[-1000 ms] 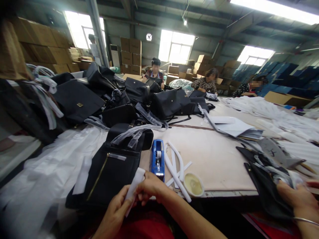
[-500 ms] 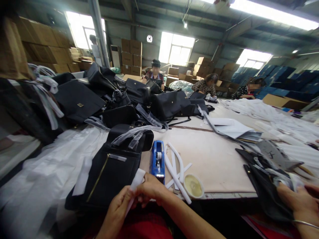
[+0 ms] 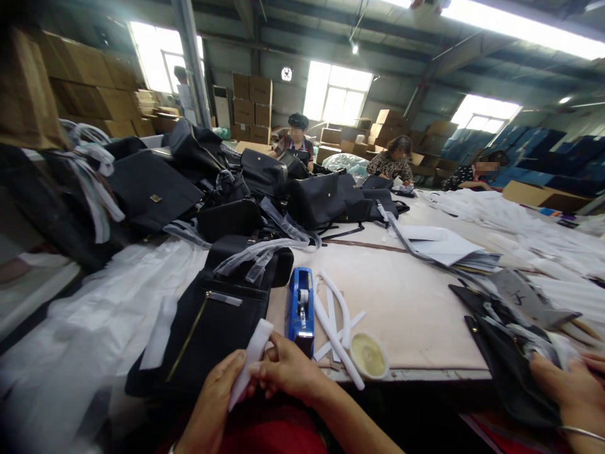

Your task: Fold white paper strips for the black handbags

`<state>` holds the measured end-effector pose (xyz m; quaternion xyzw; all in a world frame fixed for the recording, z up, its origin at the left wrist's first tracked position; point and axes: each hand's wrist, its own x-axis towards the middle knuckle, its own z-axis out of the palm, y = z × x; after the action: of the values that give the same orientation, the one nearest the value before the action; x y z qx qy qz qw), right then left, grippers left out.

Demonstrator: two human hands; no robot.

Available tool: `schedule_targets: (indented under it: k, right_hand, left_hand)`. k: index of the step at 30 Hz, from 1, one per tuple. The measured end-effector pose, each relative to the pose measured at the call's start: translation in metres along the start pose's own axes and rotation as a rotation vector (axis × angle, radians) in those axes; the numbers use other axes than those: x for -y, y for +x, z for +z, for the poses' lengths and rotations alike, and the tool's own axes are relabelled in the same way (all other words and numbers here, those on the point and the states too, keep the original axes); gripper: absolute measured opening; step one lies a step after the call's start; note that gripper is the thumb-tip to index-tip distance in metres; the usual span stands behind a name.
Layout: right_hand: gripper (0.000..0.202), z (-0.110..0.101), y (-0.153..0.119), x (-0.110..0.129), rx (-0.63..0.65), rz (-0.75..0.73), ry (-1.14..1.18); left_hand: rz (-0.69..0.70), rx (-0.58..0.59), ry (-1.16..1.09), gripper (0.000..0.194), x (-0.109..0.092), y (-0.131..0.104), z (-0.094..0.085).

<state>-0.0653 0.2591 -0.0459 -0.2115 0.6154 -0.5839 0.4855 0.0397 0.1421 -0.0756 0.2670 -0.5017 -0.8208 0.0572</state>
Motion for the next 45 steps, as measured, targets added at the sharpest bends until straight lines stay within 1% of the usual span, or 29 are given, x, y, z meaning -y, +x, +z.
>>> schedule_targets:
  k: [3,6,9,13,17,23,25,27,30,32,34,37,39,40,41,43,45]
  right_hand:
    - [0.042,0.003,-0.001,-0.013,0.001,-0.081,0.032]
    - [0.033,0.003,-0.001,-0.019,0.014,-0.103,0.002]
    - [0.023,0.004,-0.001,-0.016,0.015,-0.119,-0.091]
    - [0.009,0.008,0.0,-0.005,-0.077,-0.183,-0.26]
    - [0.01,0.012,0.002,-0.003,-0.114,-0.255,-0.314]
    - [0.011,0.011,0.009,-0.018,-0.251,-0.336,-0.501]
    - [0.014,0.01,0.014,-0.023,-0.282,-0.345,-0.579]
    - [0.016,0.01,0.018,-0.027,-0.285,-0.362,-0.673]
    - [0.017,0.007,0.02,-0.03,-0.283,-0.394,-0.779]
    - [0.019,0.006,0.016,-0.031,-0.262,-0.377,-0.732]
    - [0.024,0.006,0.007,-0.031,-0.26,-0.317,-0.585]
    - [0.034,0.013,-0.009,-0.026,-0.292,-0.232,-0.279]
    - [0.035,0.021,-0.015,-0.019,-0.3,-0.224,-0.145]
    - [0.035,0.026,-0.016,-0.015,-0.306,-0.223,-0.118]
    - [0.034,0.03,-0.016,-0.012,-0.33,-0.218,-0.116]
    - [0.033,0.038,-0.012,-0.009,-0.42,-0.198,-0.151]
    - [0.032,0.042,-0.006,-0.01,-0.5,-0.181,-0.21]
  left_hand:
    - [-0.017,0.022,-0.046,0.032,0.003,0.003,-0.003]
    - [-0.025,0.039,-0.053,0.032,0.006,0.007,-0.008]
    - [-0.015,0.088,-0.088,0.032,0.005,0.009,-0.011]
    - [-0.028,0.183,-0.135,0.03,-0.001,0.009,-0.014]
    - [-0.011,0.262,-0.102,0.034,-0.006,0.009,-0.018]
    - [-0.083,0.32,-0.063,0.037,-0.011,0.014,-0.021]
    - [-0.093,0.337,-0.076,0.037,-0.013,0.016,-0.022]
    - [-0.101,0.354,-0.097,0.036,-0.015,0.016,-0.023]
    - [-0.079,0.315,-0.126,0.035,-0.013,0.015,-0.022]
    - [-0.035,0.258,-0.126,0.036,-0.01,0.013,-0.02]
    - [0.007,0.212,-0.089,0.036,-0.006,0.011,-0.018]
    - [0.047,0.152,-0.006,0.036,0.001,0.009,-0.014]
    - [0.079,0.089,0.064,0.038,0.004,0.007,-0.01]
    - [0.109,0.05,0.109,0.039,0.005,0.004,-0.008]
    - [0.143,0.016,0.158,0.038,0.005,0.002,-0.006]
    - [0.212,-0.029,0.25,0.038,0.005,-0.005,-0.003]
    - [0.243,-0.018,0.297,0.038,0.005,-0.012,-0.002]
